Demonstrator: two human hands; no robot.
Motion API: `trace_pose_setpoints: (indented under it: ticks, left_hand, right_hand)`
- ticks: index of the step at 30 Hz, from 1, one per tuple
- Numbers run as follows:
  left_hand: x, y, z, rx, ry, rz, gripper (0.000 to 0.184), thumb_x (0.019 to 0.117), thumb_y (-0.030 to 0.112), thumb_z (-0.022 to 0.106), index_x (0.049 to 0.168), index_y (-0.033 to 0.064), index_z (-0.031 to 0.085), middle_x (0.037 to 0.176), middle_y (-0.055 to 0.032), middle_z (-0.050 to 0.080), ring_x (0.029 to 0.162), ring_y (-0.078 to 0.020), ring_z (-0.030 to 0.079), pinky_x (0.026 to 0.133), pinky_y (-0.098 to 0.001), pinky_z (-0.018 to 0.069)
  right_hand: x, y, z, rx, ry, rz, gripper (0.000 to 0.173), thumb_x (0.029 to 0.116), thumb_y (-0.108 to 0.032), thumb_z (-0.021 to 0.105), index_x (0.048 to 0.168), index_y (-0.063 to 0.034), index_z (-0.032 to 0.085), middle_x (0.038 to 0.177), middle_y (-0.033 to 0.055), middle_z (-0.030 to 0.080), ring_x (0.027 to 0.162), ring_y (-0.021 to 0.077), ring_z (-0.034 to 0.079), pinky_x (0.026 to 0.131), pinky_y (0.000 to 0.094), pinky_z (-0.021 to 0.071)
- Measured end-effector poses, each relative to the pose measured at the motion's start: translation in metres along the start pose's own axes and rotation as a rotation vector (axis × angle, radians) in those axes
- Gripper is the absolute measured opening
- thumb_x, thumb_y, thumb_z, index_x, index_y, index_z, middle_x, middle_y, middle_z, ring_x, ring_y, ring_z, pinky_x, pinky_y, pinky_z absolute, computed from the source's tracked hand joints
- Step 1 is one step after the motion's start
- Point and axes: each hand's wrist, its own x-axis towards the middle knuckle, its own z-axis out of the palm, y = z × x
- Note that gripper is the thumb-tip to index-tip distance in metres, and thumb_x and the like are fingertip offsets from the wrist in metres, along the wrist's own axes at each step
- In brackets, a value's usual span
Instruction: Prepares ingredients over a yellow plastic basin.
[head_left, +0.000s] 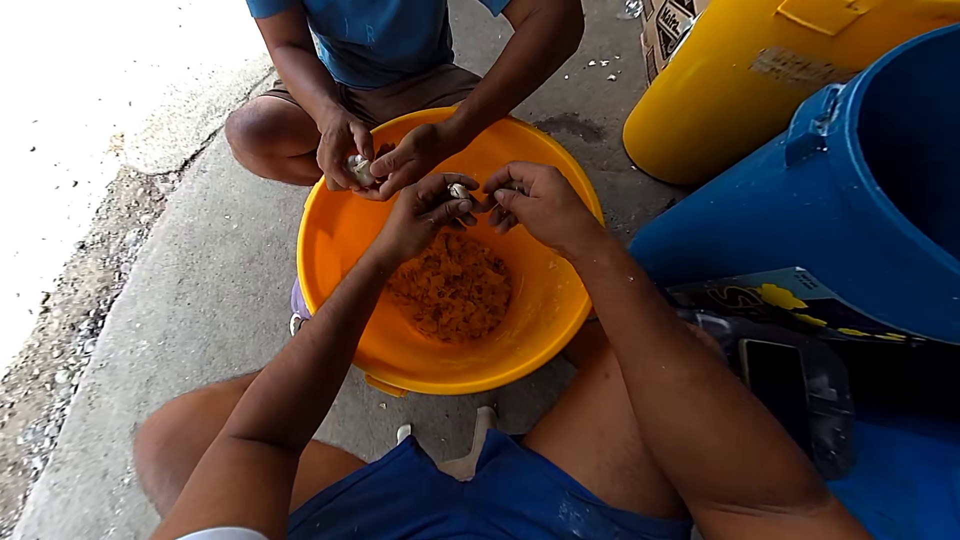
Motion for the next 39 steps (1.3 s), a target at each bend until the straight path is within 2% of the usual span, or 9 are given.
trace_pose_setpoints:
  ticks: [7, 9, 14, 26, 33, 35, 36, 38, 39]
  left_hand:
    - [0.001, -0.001, -0.001, 0.087, 0.097, 0.001, 0.019, 0.1044, 0.006, 0.055, 0.118, -0.0033, 0.065, 0.090, -0.0065, 0.073, 0.073, -0.0136, 0.071, 0.067, -0.0292, 0.0619]
    - [0.002, 0.000, -0.001, 0.084, 0.137, -0.019, 0.020, 0.1060, 0.008, 0.053, 0.116, -0.0017, 0.066, 0.086, -0.0042, 0.071, 0.070, -0.0108, 0.068, 0.062, -0.0256, 0.0589]
    - [0.001, 0.000, -0.001, 0.072, 0.147, -0.085, 0.022, 0.1072, 0.010, 0.051, 0.115, -0.0004, 0.069, 0.084, -0.0032, 0.068, 0.065, -0.0071, 0.061, 0.057, -0.0208, 0.0517]
    - [0.003, -0.001, 0.003, 0.371, 0.089, -0.137, 0.031, 0.1108, 0.021, 0.043, 0.094, 0.0045, 0.064, 0.071, 0.0005, 0.059, 0.059, -0.0063, 0.055, 0.056, -0.0221, 0.0480]
    - [0.006, 0.000, -0.002, -0.202, 0.188, -0.258, 0.039, 0.1122, 0.023, 0.034, 0.083, 0.0087, 0.056, 0.058, 0.0033, 0.046, 0.047, -0.0049, 0.040, 0.044, -0.0184, 0.0332]
    - [0.005, -0.001, -0.003, 0.105, 0.093, -0.283, 0.032, 0.1102, 0.016, 0.042, 0.091, 0.0027, 0.064, 0.063, -0.0006, 0.053, 0.050, -0.0063, 0.045, 0.047, -0.0201, 0.0377]
    - [0.002, -0.002, -0.003, 0.333, -0.021, -0.307, 0.020, 0.1066, 0.012, 0.051, 0.108, 0.0026, 0.069, 0.073, -0.0047, 0.061, 0.058, -0.0105, 0.053, 0.055, -0.0253, 0.0456]
    - [0.001, 0.002, 0.001, 0.630, -0.292, -0.420, 0.060, 0.0981, 0.010, 0.066, 0.153, 0.0072, 0.042, 0.118, -0.0161, 0.069, 0.092, -0.0248, 0.071, 0.085, -0.0424, 0.0587]
    - [0.001, 0.003, 0.002, 0.630, -0.351, -0.483, 0.077, 0.0975, 0.010, 0.067, 0.162, 0.0085, 0.025, 0.137, -0.0202, 0.060, 0.109, -0.0303, 0.069, 0.096, -0.0469, 0.0564]
  right_hand:
    - [0.003, -0.002, 0.020, 0.163, 0.087, -0.080, 0.021, 0.1044, -0.003, 0.049, 0.108, -0.0017, 0.069, 0.090, 0.0067, 0.070, 0.062, 0.0091, 0.056, 0.053, 0.0214, 0.0440]
    - [0.004, -0.004, 0.021, 0.034, 0.095, -0.101, 0.013, 0.1008, -0.008, 0.060, 0.111, -0.0041, 0.068, 0.091, 0.0060, 0.070, 0.067, 0.0102, 0.060, 0.057, 0.0234, 0.0471]
    - [0.002, -0.006, 0.037, -0.283, 0.189, -0.220, 0.037, 0.0899, -0.019, 0.079, 0.119, -0.0074, 0.060, 0.084, 0.0043, 0.065, 0.065, 0.0140, 0.057, 0.059, 0.0312, 0.0488]
    - [0.009, -0.006, 0.033, -0.325, 0.214, -0.160, 0.013, 0.0997, -0.018, 0.063, 0.107, -0.0078, 0.068, 0.085, 0.0027, 0.070, 0.070, 0.0099, 0.064, 0.066, 0.0290, 0.0547]
    - [0.014, -0.011, 0.021, -0.094, 0.180, -0.125, 0.010, 0.0969, -0.011, 0.066, 0.105, -0.0066, 0.069, 0.085, 0.0032, 0.072, 0.068, 0.0087, 0.065, 0.061, 0.0248, 0.0540]
    - [0.013, -0.011, 0.016, 0.053, 0.138, -0.149, 0.012, 0.0952, -0.006, 0.066, 0.107, -0.0034, 0.068, 0.086, 0.0055, 0.072, 0.060, 0.0090, 0.059, 0.051, 0.0225, 0.0459]
    - [0.012, -0.011, 0.016, 0.116, 0.100, -0.144, 0.013, 0.0956, -0.005, 0.064, 0.108, -0.0019, 0.067, 0.088, 0.0069, 0.071, 0.060, 0.0095, 0.058, 0.050, 0.0224, 0.0447]
    - [0.011, -0.013, 0.017, 0.170, 0.048, -0.118, 0.012, 0.0992, -0.008, 0.061, 0.109, -0.0018, 0.065, 0.089, 0.0069, 0.072, 0.059, 0.0083, 0.057, 0.050, 0.0211, 0.0434]
    - [0.011, -0.014, 0.019, 0.164, 0.035, -0.117, 0.013, 0.1010, -0.010, 0.059, 0.109, -0.0022, 0.065, 0.088, 0.0056, 0.072, 0.058, 0.0069, 0.055, 0.050, 0.0203, 0.0424]
